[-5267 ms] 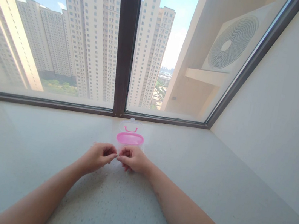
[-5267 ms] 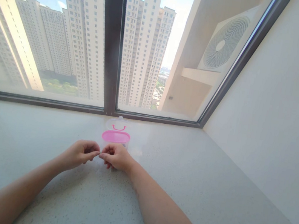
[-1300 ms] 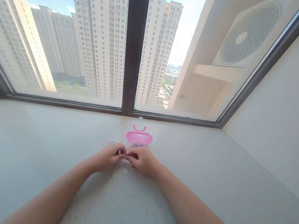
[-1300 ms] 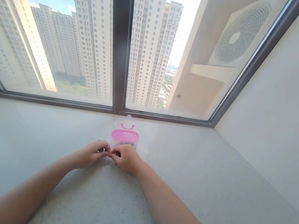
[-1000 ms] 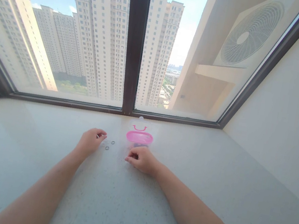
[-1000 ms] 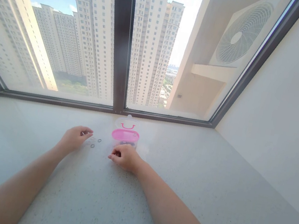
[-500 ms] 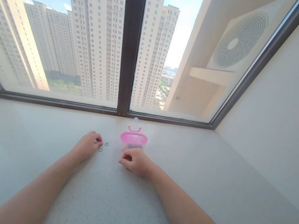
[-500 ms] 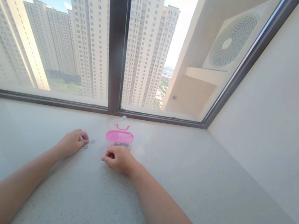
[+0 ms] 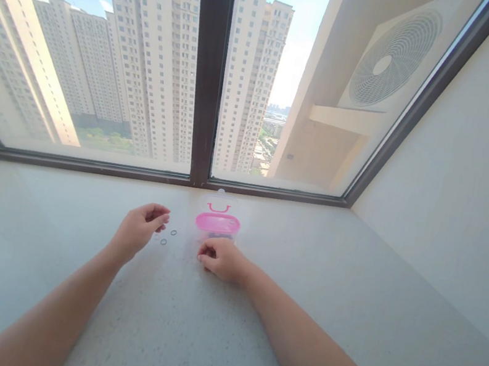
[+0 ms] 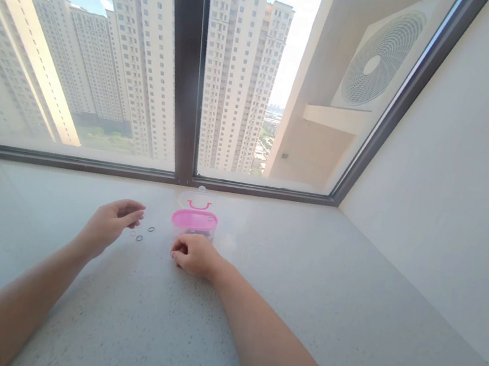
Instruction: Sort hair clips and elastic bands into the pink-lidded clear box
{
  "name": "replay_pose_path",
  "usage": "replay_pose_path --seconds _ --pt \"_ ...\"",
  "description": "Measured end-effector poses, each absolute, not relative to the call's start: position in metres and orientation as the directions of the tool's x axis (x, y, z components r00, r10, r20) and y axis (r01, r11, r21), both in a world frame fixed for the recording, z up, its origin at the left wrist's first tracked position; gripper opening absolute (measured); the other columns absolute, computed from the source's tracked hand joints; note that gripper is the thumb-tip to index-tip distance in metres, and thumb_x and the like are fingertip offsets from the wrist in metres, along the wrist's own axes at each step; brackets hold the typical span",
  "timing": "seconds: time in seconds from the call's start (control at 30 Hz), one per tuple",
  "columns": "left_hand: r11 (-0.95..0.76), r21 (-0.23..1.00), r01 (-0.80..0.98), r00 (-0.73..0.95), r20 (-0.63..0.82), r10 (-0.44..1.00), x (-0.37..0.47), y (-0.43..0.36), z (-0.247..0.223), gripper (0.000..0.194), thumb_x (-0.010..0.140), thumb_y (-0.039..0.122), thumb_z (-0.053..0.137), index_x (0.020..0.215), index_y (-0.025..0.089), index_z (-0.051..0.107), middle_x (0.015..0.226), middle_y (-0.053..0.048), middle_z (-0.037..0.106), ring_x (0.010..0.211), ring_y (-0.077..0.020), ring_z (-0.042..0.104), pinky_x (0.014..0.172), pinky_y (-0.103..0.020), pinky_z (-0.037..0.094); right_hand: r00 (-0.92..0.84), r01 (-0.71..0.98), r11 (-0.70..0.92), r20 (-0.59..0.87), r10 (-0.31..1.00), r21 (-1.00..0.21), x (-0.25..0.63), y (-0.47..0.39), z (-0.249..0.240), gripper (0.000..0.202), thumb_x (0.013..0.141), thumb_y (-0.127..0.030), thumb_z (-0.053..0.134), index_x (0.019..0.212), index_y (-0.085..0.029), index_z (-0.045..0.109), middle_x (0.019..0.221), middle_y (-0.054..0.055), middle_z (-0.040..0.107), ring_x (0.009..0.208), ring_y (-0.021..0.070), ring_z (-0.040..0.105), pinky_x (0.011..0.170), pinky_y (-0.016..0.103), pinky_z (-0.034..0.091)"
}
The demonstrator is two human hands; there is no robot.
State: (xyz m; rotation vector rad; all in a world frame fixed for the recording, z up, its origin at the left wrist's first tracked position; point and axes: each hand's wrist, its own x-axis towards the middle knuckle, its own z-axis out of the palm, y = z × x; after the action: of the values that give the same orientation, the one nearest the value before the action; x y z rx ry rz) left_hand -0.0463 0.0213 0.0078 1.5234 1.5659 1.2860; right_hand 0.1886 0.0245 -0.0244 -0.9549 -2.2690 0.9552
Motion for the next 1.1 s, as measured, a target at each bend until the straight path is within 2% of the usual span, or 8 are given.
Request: replay_pose_path --seconds 0.1,0.23,0.4,0.63,0.8,1.1 --pt "-0.105 0.936 0.336 -0.173 0.171 0.970 -0.040 0.017 0.012 0.037 0.068 0.041 0.066 0.094 0.014 0.066 0.074 -0.004 0.068 0.068 -0.0172 0.062 0.066 -0.030 0.051 -0.630 0.384 0.455 0.133 0.766 -0.803 0.188 0.024 -0.023 0.007 0.075 -0.010 0.053 0.075 -0.014 0.059 0.058 -0.001 0.060 0.047 0.0070 0.051 0.051 0.019 0.039" --pt "-0.082 0.958 0.273 -0.135 0.122 0.983 -0.031 0.013 0.016 0.034 0.066 0.037 0.069 0.089 0.013 0.069 0.075 -0.005 0.068 0.072 -0.0184 0.064 0.073 -0.032 0.051 -0.628 0.328 0.353 0.077 0.775 -0.876 0.188 0.024 -0.024 0.004 0.077 -0.013 0.053 0.077 -0.014 0.056 0.060 0.000 0.058 0.042 0.0071 0.049 0.041 0.017 0.038" --pt "-0.081 0.954 0.290 -0.019 0.091 0.996 -0.018 0.007 0.018 0.028 0.069 0.037 0.067 0.082 0.012 0.066 0.068 -0.004 0.066 0.066 -0.0174 0.062 0.067 -0.030 0.050 -0.602 0.234 0.270 0.079 0.794 -0.934 0.189 0.025 -0.029 0.003 0.080 -0.018 0.052 0.078 -0.016 0.053 0.060 -0.001 0.057 0.039 0.0071 0.047 0.037 0.017 0.038" --pt "-0.186 0.893 0.409 0.172 0.125 0.977 0.000 0.002 0.007 0.022 0.078 0.036 0.057 0.076 0.014 0.061 0.065 -0.003 0.063 0.058 -0.0157 0.058 0.053 -0.026 0.045 -0.569 0.163 0.314 0.172 0.804 -0.935 0.188 0.026 -0.030 0.012 0.082 -0.027 0.055 0.080 -0.015 0.054 0.062 -0.001 0.059 0.040 0.0066 0.049 0.037 0.017 0.038" --pt "-0.217 0.884 0.414 0.230 0.129 0.964 0.009 -0.001 0.004 0.020 0.078 0.033 0.058 0.075 0.014 0.064 0.069 -0.005 0.066 0.064 -0.0175 0.061 0.060 -0.028 0.048 -0.533 0.116 0.350 0.239 0.812 -0.930 0.187 0.027 -0.030 0.016 0.082 -0.029 0.056 0.083 -0.014 0.057 0.063 0.000 0.058 0.042 0.0064 0.049 0.040 0.018 0.042" --pt "-0.097 0.957 0.275 0.212 0.039 0.977 0.009 -0.003 0.006 0.023 0.076 0.034 0.061 0.079 0.012 0.067 0.077 -0.009 0.069 0.073 -0.0207 0.064 0.064 -0.030 0.052 -0.546 0.151 0.319 0.191 0.816 -0.935 0.186 0.024 -0.032 0.017 0.079 -0.031 0.060 0.081 -0.014 0.058 0.062 0.000 0.059 0.041 0.0071 0.049 0.038 0.017 0.039"
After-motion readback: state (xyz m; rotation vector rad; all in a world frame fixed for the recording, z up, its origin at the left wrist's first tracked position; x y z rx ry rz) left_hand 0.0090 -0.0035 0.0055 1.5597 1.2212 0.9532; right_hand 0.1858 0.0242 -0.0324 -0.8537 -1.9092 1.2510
